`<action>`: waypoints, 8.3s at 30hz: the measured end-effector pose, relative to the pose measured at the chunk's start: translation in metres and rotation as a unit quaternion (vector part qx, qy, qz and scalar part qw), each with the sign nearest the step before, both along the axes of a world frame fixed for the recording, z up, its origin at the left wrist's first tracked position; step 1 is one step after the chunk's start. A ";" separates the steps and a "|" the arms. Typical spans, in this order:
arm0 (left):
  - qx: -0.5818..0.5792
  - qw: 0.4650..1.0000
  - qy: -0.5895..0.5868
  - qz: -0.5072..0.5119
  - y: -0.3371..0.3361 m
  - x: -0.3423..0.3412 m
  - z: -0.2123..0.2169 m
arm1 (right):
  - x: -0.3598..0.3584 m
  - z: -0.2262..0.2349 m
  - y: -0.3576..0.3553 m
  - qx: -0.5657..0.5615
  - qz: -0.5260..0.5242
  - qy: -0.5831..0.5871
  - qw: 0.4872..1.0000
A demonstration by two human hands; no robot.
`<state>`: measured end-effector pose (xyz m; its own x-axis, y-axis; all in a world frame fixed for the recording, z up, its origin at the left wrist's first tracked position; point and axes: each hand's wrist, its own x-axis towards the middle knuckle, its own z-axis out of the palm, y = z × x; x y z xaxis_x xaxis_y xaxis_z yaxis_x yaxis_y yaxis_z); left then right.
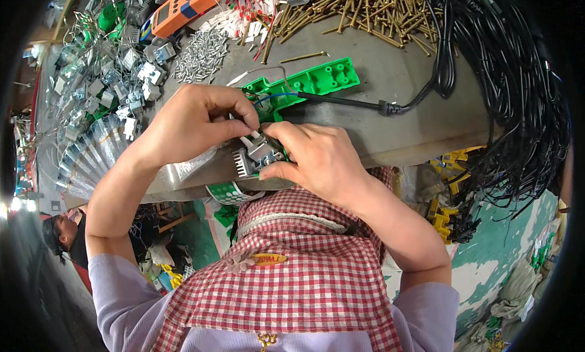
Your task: Soldering wires to a circuit board and assembling the plastic housing of an electronic device.
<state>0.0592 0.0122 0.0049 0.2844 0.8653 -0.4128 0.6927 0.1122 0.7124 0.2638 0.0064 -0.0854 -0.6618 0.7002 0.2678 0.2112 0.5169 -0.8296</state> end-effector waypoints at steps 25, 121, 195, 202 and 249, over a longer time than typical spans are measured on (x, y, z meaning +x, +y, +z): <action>0.046 0.995 0.080 -0.022 -0.008 0.010 0.013 | -0.002 0.000 0.001 -0.002 0.005 -0.017 1.000; 0.436 0.867 0.227 -0.083 -0.042 0.066 -0.042 | 0.084 0.019 0.080 0.183 -0.020 -0.128 0.974; 0.506 0.853 0.089 0.091 -0.101 0.031 -0.086 | -0.051 0.053 0.114 0.083 0.376 -0.128 0.914; 0.508 0.846 0.120 0.106 -0.096 0.032 -0.079 | -0.051 0.042 0.088 0.196 0.297 -0.129 0.926; 0.387 0.901 0.189 0.050 -0.082 0.026 -0.051 | -0.032 0.020 0.073 -0.054 0.142 -0.006 0.988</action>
